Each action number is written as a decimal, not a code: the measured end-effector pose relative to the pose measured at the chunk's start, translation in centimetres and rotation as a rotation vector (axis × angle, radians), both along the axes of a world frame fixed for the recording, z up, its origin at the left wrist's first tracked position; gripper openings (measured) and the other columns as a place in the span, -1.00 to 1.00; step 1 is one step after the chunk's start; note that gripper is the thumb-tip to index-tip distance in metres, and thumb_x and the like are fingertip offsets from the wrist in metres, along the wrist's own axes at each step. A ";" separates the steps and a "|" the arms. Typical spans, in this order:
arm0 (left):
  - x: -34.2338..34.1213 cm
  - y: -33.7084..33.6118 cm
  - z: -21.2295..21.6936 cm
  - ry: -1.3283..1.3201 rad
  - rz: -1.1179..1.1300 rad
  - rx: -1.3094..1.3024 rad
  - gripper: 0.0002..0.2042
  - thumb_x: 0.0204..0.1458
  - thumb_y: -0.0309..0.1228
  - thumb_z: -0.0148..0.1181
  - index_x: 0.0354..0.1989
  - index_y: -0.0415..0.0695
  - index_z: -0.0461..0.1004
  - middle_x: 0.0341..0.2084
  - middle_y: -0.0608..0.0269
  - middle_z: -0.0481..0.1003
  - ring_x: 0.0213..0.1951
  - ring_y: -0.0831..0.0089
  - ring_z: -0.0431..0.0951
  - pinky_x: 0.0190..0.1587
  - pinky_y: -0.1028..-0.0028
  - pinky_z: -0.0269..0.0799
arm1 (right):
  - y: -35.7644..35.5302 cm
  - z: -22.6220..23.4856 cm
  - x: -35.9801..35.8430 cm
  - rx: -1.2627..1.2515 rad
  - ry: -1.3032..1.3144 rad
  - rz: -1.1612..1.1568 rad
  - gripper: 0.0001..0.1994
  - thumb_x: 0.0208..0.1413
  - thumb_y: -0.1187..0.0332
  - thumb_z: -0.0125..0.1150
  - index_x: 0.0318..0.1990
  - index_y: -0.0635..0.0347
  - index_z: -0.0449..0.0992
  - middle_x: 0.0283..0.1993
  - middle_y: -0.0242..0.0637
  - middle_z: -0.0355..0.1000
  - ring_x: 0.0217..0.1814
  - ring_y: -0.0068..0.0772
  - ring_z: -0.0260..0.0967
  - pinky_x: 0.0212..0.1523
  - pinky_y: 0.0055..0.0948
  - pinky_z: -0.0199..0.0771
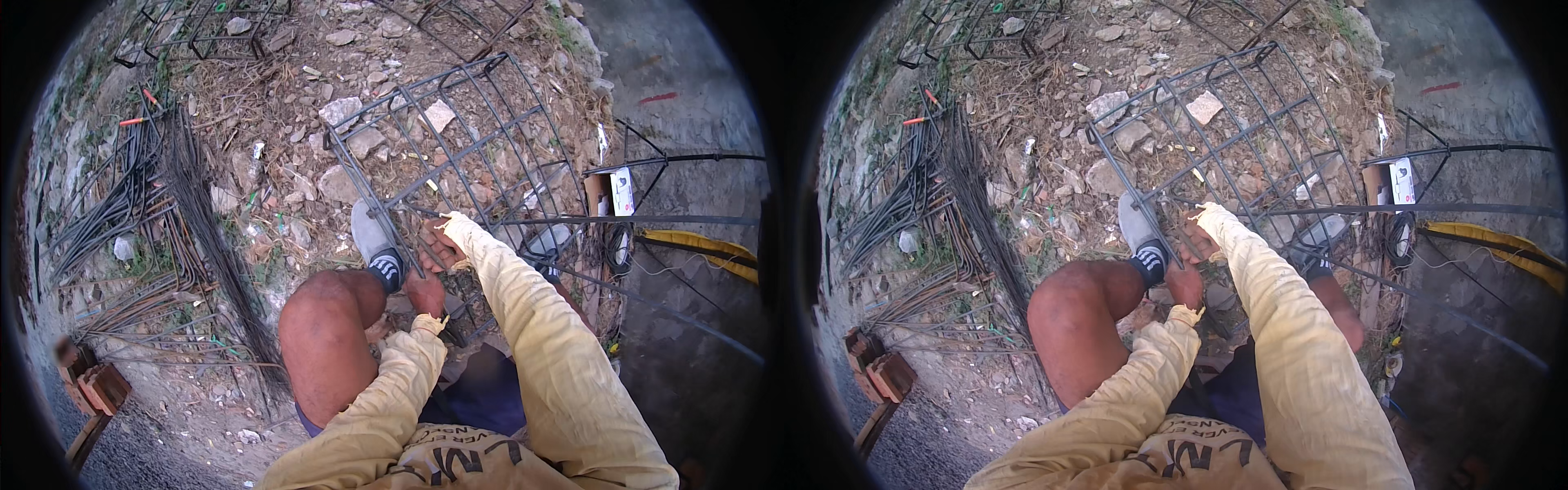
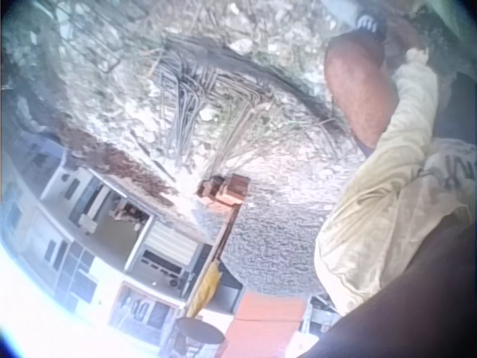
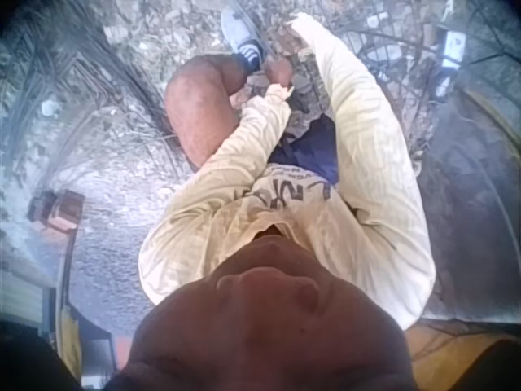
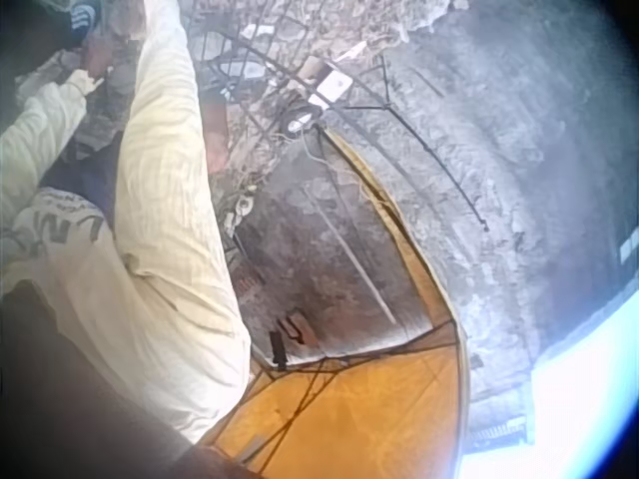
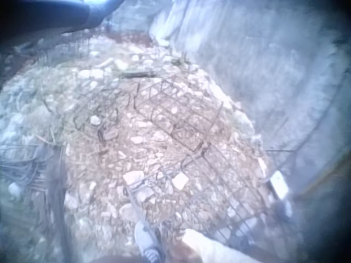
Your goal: The person sits on the ground and assembles a metal frame by inserting rods into a grid structure and securing them with wire ties. The person repeatedly picks up rods, positions them, and twists wire ties to fasten the components together.
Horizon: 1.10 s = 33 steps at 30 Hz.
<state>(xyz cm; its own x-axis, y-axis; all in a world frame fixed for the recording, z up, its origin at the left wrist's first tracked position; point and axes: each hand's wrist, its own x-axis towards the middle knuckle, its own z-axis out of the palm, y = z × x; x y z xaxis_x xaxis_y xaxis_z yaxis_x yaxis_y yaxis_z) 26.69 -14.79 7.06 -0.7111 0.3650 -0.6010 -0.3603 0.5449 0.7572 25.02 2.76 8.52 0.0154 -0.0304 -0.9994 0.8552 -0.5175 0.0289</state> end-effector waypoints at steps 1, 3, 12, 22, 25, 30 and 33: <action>-0.2 0.0 0.3 -0.003 -0.002 -0.005 -0.61 0.16 -0.19 0.06 -0.33 -0.38 0.48 -0.32 -0.35 0.49 -0.20 -0.27 0.46 -0.10 0.04 0.32 | 0.1 -0.3 -0.2 0.061 -0.026 0.143 -0.49 0.23 -0.14 -0.05 -0.24 0.20 0.51 -0.54 -0.27 0.44 -0.71 -0.41 0.23 -0.75 -0.45 0.28; -0.4 -0.1 -0.8 0.014 0.010 -0.008 -0.60 0.16 -0.18 0.06 -0.34 -0.40 0.47 -0.32 -0.36 0.49 -0.21 -0.27 0.46 -0.10 0.04 0.32 | -0.8 2.4 -3.0 0.237 0.087 0.497 -0.57 0.19 -0.05 0.07 -0.36 0.19 0.51 -0.60 -0.24 0.43 -0.68 -0.27 0.32 -0.70 -0.32 0.37; -0.8 0.4 0.9 -0.028 0.000 -0.031 -0.59 0.21 -0.19 0.03 -0.07 -0.38 0.48 -0.20 -0.20 0.54 -0.13 -0.07 0.54 -0.06 0.23 0.38 | -2.6 2.3 -1.1 -0.272 0.204 -0.583 -0.69 0.05 0.05 0.35 -0.54 -0.07 0.40 -0.72 -0.61 0.30 -0.73 -0.81 0.23 -0.79 -0.79 0.11; -0.6 0.4 1.0 0.048 0.068 0.088 -0.64 0.14 -0.21 0.09 -0.24 -0.36 0.52 -0.36 -0.30 0.52 -0.23 -0.23 0.52 -0.18 0.08 0.38 | -1.4 2.4 -1.6 0.244 0.204 -0.014 -0.69 0.14 0.00 0.17 -0.32 0.06 0.44 -0.51 -0.28 0.45 -0.51 -0.38 0.39 -0.57 -0.37 0.32; -1.5 0.4 2.3 -0.035 -0.043 -0.060 -0.63 0.15 -0.26 0.07 -0.10 -0.39 0.47 -0.26 -0.26 0.54 -0.16 -0.11 0.55 -0.09 0.19 0.39 | -2.9 2.9 -1.4 0.006 0.360 -0.789 -0.77 0.24 0.19 0.09 -0.09 0.12 0.40 -0.30 -0.32 0.47 -0.42 -0.44 0.42 -0.53 -0.49 0.37; 0.0 -1.1 -1.0 0.047 -0.044 0.120 -0.74 0.09 -0.37 0.07 -0.23 -0.37 0.47 -0.35 -0.31 0.52 -0.25 -0.21 0.53 -0.18 0.11 0.38 | -5.4 -1.3 1.7 -0.808 0.577 -1.466 -0.79 0.23 0.28 0.08 -0.14 0.23 0.40 -0.39 -0.30 0.47 -0.47 -0.46 0.46 -0.52 -0.51 0.44; -0.2 -1.1 -0.7 0.036 -0.036 0.118 -0.76 0.07 -0.38 0.08 -0.27 -0.35 0.48 -0.39 -0.31 0.51 -0.27 -0.21 0.53 -0.19 0.09 0.39 | -5.3 -1.3 1.9 -0.778 0.530 -1.493 -0.81 0.23 0.29 0.07 -0.18 0.24 0.41 -0.40 -0.33 0.46 -0.51 -0.48 0.43 -0.55 -0.54 0.42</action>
<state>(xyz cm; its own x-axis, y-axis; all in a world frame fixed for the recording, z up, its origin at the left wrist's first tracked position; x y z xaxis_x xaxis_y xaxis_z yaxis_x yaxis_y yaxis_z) 26.51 -15.88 6.34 -0.7164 0.4573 -0.5270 -0.3139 0.4633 0.8287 26.89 -2.50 7.23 -0.7590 -0.1419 -0.6355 -0.2934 -0.7968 0.5283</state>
